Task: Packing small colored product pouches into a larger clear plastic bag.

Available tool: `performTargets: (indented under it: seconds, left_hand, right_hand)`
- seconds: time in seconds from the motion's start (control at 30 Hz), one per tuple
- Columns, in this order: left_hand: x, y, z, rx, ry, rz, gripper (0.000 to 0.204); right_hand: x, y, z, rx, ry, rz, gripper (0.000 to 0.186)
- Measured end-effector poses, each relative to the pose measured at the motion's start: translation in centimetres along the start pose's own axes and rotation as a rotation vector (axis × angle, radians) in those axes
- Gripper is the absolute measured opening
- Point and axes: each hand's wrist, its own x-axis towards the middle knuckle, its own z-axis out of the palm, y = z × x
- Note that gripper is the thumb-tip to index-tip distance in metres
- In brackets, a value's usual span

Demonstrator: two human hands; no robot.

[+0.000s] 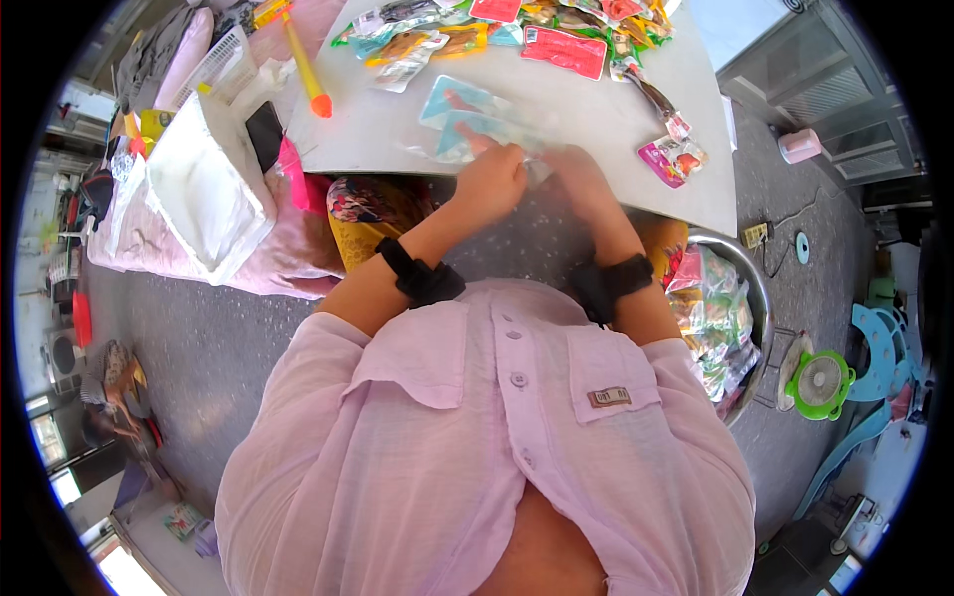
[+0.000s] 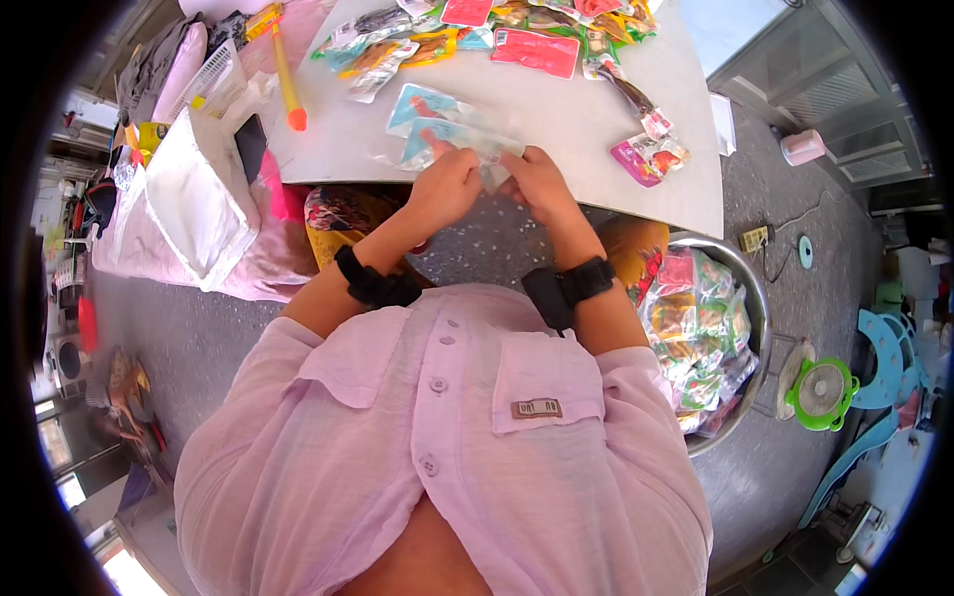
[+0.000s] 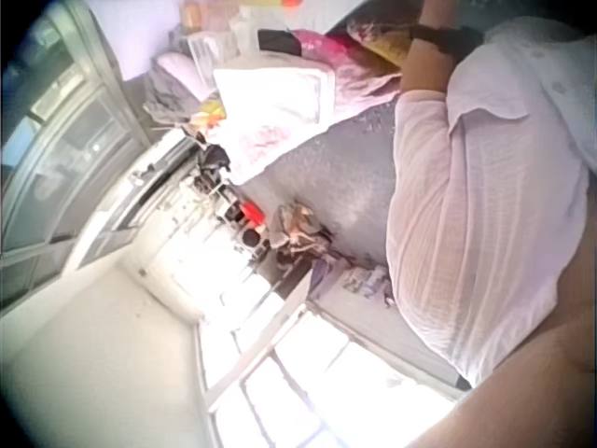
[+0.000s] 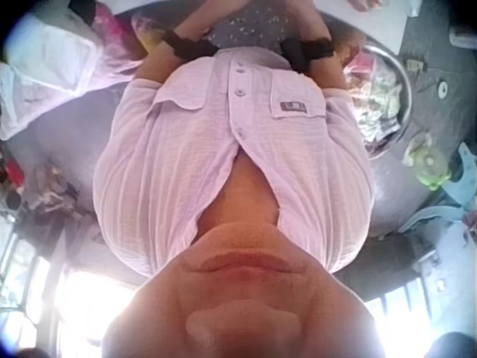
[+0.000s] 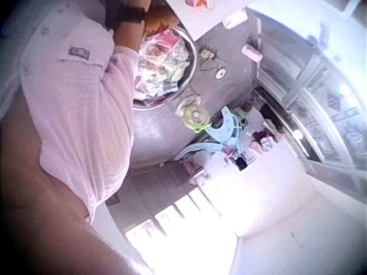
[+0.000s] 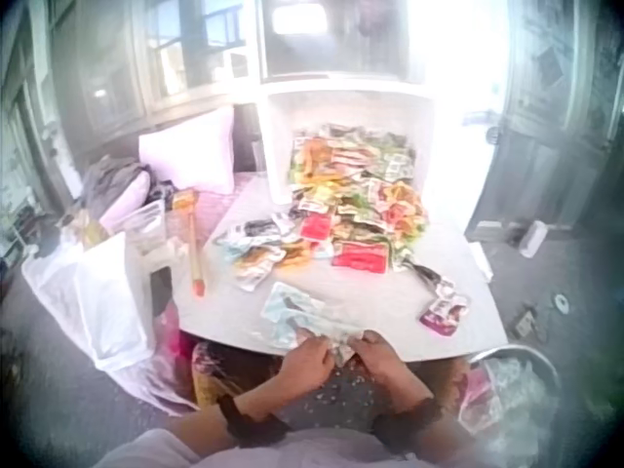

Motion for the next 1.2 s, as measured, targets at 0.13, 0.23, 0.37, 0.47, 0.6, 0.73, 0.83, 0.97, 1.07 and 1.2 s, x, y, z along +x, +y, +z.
performTargets:
  seconds: [0.13,0.23,0.37,0.47,0.6,0.73,0.83,0.97,1.07,1.2]
  left_hand:
    - [-0.1,-0.7,0.5,0.004,-0.016,-0.028,0.012]
    - [-0.5,-0.7,0.8,0.002,0.016,0.045,0.013]
    - [-0.3,-0.7,0.0,0.017,-0.056,0.052,0.015]
    - [0.6,-1.5,-1.0,-0.019,-0.117,0.083,0.015]
    - [4.3,-1.7,-3.4,0.015,-0.151,0.001,0.014]
    - [10.5,-4.2,-3.2,0.318,-0.028,0.202,0.011]
    - [14.5,-6.0,-1.9,0.525,-0.020,0.215,0.012]
    - [18.0,-8.1,-0.5,0.820,0.132,0.395,0.017]
    - [20.0,-8.6,-0.2,0.914,0.071,0.435,0.017]
    - [21.3,-8.9,0.1,1.027,-0.002,0.400,0.016]
  right_hand:
    - [-1.5,-0.8,1.0,0.062,0.101,-0.119,0.016]
    - [-0.4,-0.4,2.2,-0.019,0.069,-0.249,0.013]
    - [1.3,0.6,2.1,-0.020,0.011,-0.184,0.011]
    - [2.3,2.3,0.7,-0.052,-0.055,-0.300,0.012]
    - [0.9,1.4,0.3,0.129,0.298,-0.249,0.011]
    - [2.6,3.2,-1.4,-0.463,0.704,-0.767,0.010]
    - [3.5,4.6,-2.0,-0.692,0.746,-0.883,0.011]
    - [3.1,4.4,-1.3,-0.758,0.756,-0.932,0.014]
    - [2.7,4.0,-1.2,-0.720,0.708,-0.866,0.016]
    - [2.6,4.2,-1.1,-0.730,0.721,-0.920,0.018]
